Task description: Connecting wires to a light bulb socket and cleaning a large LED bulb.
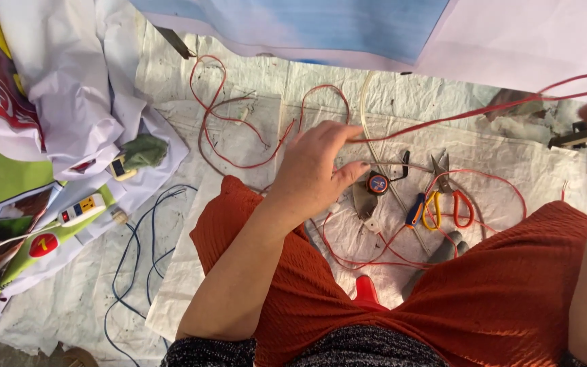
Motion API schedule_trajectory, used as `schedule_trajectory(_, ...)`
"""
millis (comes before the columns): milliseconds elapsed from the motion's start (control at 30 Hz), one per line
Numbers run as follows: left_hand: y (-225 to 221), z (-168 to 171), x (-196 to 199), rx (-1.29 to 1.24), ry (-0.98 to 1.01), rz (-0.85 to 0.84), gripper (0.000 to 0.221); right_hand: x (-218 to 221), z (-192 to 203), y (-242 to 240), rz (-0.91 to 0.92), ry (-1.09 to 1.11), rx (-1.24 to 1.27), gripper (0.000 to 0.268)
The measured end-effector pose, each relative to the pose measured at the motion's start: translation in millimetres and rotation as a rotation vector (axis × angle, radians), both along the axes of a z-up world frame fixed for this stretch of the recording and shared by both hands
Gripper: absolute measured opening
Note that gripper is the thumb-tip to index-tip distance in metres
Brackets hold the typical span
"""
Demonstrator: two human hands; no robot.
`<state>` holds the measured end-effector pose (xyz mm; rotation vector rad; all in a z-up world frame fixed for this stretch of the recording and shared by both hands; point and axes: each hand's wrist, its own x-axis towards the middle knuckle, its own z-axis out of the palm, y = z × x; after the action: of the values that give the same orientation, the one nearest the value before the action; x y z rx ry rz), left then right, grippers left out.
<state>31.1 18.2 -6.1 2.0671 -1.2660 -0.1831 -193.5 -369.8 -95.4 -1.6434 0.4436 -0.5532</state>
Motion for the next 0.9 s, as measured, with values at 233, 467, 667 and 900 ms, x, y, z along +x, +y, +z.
schedule_trajectory(233, -18, -45, 2, 0.275, 0.042, 0.051, 0.039, 29, 36, 54, -0.122, 0.050, -0.004, 0.064)
schedule_trajectory(467, -31, -175, 44, 1.007, 0.260, 0.221, 0.038, 34, 72, 76, 0.012, -0.192, -0.288, 0.051)
schedule_trajectory(667, -21, -308, 16, 1.036, 0.312, 0.391, 0.035, 23, 103, 80, -0.113, -0.170, -0.449, 0.051)
schedule_trajectory(900, 10, -355, -63, 1.240, 0.564, 0.690, 0.034, -6, 126, 84, -0.358, 0.001, -0.330, 0.046)
